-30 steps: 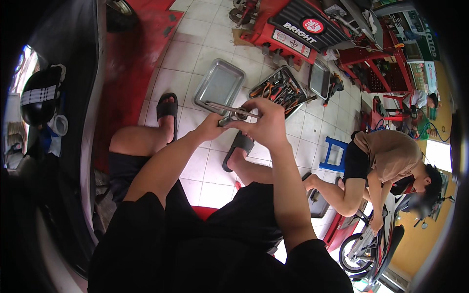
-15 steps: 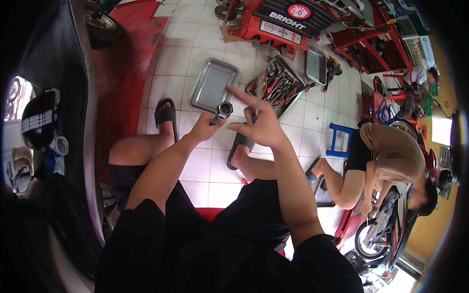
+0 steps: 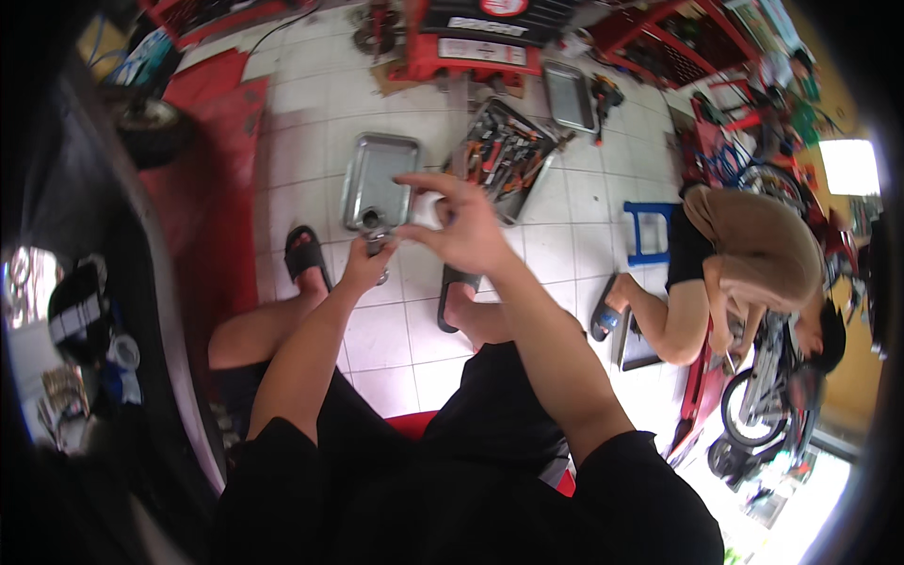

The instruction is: The person cleans a motorcycle camshaft with a cloth, inspects the component by hand, and then uses a screwdriver to tighten screws on a side mirror housing.

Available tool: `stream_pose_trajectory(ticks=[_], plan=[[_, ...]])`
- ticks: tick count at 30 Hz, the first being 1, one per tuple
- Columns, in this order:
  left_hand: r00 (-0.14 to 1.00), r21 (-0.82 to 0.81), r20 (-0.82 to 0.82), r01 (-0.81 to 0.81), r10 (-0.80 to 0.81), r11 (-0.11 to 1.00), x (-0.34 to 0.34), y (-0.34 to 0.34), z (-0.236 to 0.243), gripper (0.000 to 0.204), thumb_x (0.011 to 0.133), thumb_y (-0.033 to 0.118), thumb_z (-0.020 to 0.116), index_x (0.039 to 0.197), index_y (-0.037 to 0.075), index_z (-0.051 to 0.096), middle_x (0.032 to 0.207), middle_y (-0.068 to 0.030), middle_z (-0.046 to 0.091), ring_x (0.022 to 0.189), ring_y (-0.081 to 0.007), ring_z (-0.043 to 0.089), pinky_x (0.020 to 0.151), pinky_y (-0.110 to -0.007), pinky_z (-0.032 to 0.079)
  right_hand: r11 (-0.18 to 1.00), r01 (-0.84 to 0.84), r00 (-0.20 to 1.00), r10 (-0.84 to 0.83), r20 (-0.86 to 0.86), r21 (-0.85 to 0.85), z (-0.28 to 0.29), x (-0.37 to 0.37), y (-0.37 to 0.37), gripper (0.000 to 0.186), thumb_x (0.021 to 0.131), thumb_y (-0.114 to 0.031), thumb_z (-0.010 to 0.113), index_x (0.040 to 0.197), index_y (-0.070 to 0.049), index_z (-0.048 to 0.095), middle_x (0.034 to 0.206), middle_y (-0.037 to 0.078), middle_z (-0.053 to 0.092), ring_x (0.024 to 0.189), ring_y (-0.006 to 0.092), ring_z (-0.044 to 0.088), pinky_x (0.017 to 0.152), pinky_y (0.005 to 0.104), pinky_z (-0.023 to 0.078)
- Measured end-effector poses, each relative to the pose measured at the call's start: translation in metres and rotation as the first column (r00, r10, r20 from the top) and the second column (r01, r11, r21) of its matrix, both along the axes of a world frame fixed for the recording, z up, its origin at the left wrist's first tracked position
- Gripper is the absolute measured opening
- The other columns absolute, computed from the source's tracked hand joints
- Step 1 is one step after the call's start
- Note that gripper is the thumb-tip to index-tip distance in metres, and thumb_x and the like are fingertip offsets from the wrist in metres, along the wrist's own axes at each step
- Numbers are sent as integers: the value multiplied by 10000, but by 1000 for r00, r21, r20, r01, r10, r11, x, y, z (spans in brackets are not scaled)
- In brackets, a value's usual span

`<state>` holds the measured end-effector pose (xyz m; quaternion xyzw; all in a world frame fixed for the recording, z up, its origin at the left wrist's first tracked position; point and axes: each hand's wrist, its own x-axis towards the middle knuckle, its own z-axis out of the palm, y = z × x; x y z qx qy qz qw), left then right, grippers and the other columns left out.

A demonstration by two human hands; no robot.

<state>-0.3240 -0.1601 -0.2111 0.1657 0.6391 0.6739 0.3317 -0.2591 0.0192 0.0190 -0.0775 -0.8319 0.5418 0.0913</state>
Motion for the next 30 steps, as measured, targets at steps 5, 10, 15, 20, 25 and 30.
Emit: stream_pose_trajectory(ticks=[5, 10, 15, 20, 25, 30], plan=[[998, 34, -40, -48, 50, 998, -3, -13, -11, 69, 900, 102, 643, 893, 34, 633, 682, 46, 531, 591, -46, 456, 498, -243, 343, 981, -151, 987, 156, 30, -124, -9, -7, -3, 567, 671, -131, 845, 1194, -30, 649, 1056, 129, 703, 903, 265, 695, 831, 352, 530], [997, 44, 77, -34, 31, 998, -7, -11, -28, 96, 909, 102, 622, 840, 65, 568, 701, 43, 515, 601, -51, 448, 510, -238, 335, 997, -54, 970, 66, -234, 59, -32, -12, -10, 597, 622, -171, 821, 1184, -60, 653, 1004, 102, 727, 996, 351, 651, 903, 420, 512], [998, 57, -6, 62, -61, 996, -7, -16, -29, 151, 921, 114, 613, 804, 85, 521, 714, 41, 503, 610, -54, 443, 519, -234, 330, 982, -187, 982, 185, 44, 39, -20, -6, 0, 624, 624, -175, 792, 1218, -80, 627, 1031, 109, 702, 1056, 327, 622, 906, 419, 501], [997, 52, 29, 70, -71, 996, -4, -8, -19, 154, 936, 141, 600, 827, 101, 497, 704, 40, 494, 608, -49, 435, 528, -222, 322, 982, -117, 986, 133, -103, 150, -18, -6, -2, 586, 626, -154, 803, 1190, -111, 650, 1048, 101, 705, 1044, 324, 639, 902, 421, 510], [996, 34, 56, 74, -75, 997, -2, -8, -10, 155, 927, 131, 610, 823, 105, 499, 700, 41, 495, 605, -50, 438, 527, -223, 322, 976, -194, 981, 190, 45, 104, -29, -13, -8, 633, 608, -182, 833, 1206, -111, 638, 1021, 111, 704, 1043, 319, 650, 863, 422, 533], [994, 31, 62, 88, -90, 996, -2, -10, -7, 156, 919, 121, 620, 819, 109, 500, 696, 41, 497, 602, -51, 441, 526, -223, 323, 963, -168, 984, 178, -30, 212, -15, -2, -4, 744, 597, -292, 865, 1274, -136, 596, 1165, 102, 669, 1090, 322, 607, 945, 432, 476]])
